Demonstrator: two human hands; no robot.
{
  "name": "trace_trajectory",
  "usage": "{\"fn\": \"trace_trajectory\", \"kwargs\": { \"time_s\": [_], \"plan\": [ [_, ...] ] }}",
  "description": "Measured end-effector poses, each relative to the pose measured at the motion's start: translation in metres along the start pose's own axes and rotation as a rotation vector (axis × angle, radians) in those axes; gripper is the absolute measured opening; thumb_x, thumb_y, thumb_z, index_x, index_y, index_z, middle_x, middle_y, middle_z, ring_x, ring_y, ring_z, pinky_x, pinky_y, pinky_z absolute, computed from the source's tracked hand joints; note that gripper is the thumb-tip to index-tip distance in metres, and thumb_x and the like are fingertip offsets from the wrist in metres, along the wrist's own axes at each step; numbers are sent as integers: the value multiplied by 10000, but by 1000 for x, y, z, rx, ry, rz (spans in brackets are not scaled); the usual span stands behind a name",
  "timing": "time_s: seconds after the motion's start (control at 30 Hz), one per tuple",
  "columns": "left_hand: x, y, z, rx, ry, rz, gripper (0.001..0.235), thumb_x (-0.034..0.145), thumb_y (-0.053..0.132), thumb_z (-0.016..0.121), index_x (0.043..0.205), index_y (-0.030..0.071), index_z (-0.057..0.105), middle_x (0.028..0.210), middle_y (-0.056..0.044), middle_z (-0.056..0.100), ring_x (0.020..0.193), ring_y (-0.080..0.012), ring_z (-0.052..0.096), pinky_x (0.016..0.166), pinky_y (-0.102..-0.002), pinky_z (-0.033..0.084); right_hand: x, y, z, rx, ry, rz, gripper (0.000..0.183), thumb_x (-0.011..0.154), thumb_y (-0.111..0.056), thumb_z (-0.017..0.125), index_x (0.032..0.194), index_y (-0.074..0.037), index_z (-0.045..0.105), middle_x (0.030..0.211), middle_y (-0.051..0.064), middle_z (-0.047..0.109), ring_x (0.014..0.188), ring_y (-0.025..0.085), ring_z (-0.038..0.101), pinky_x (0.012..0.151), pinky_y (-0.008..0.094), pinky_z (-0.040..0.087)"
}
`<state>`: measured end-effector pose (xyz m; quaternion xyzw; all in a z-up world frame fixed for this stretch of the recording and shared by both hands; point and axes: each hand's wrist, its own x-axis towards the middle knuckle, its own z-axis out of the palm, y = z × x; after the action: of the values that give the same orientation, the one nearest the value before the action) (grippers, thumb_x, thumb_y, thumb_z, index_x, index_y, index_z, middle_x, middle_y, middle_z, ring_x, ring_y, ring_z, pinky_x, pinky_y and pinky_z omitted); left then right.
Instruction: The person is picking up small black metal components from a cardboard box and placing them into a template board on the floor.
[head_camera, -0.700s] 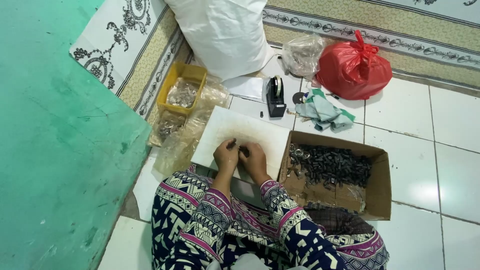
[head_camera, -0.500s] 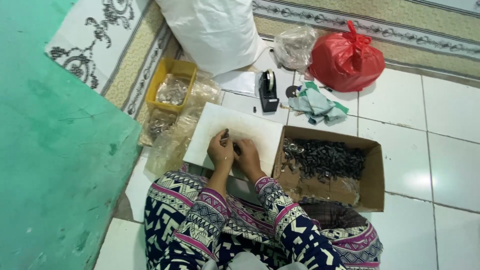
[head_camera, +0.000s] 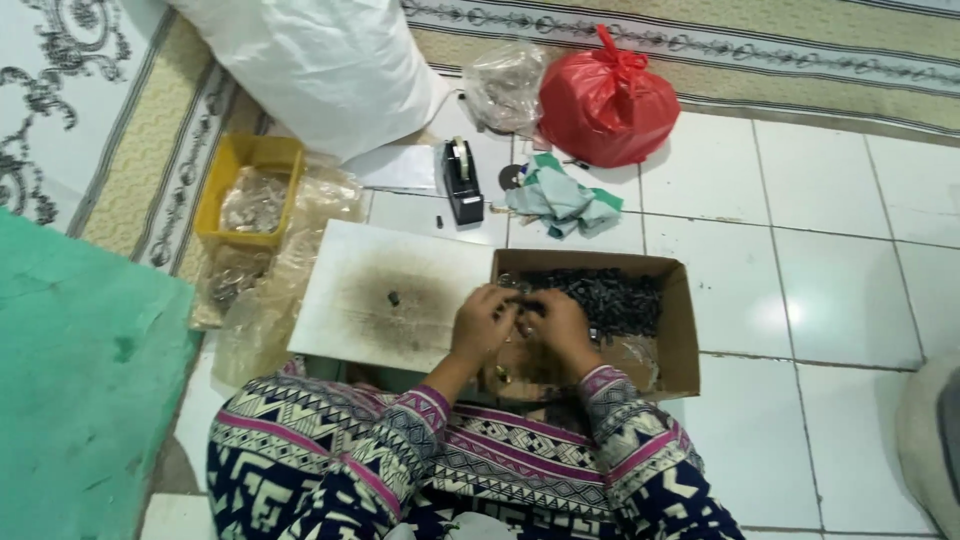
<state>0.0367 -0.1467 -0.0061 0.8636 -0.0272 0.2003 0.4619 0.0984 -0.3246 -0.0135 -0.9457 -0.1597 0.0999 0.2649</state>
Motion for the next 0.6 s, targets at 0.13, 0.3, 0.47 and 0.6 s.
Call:
{"fn": "trace_trajectory", "kwargs": {
  "time_s": [0.13, 0.3, 0.47, 0.6],
  "plan": [
    [-1, -14, 72, 39, -194, 32, 256, 830, 136, 724, 1083, 160, 749, 991, -64, 694, 942, -293, 710, 834, -381, 585, -2, 98, -16, 197, -8, 341, 275, 861, -107, 747, 1127, -158, 791, 1087, 153, 761, 717, 268, 774, 676, 352, 638],
    [0, 1, 112, 219, -465, -79, 291, 865, 80, 689, 1152, 35, 709, 1066, -168, 667, 1002, -341, 687, 786, -421, 616, -26, 155, 13, 59, 11, 485, 249, 795, -247, 790, 1037, -298, 818, 1071, 36, 800, 1109, 306, 719, 919, 410, 581],
    [-8, -17, 149, 363, -398, 28, 232, 876, 25, 678, 1107, 11, 696, 1070, -210, 662, 980, -353, 689, 761, -410, 617, -13, 136, 16, 185, -24, 485, 345, 830, -182, 773, 1155, -298, 784, 1217, 63, 754, 1191, 326, 675, 987, 437, 567],
    [-5, -21, 145, 356, -358, 10, 138, 909, 41, 634, 1030, 38, 701, 1017, -164, 676, 920, -311, 702, 754, -357, 625, -18, 107, 0, 208, -23, 488, 292, 896, -149, 731, 1157, -268, 785, 1230, 81, 744, 1201, 310, 668, 988, 434, 571]
  ]
}}
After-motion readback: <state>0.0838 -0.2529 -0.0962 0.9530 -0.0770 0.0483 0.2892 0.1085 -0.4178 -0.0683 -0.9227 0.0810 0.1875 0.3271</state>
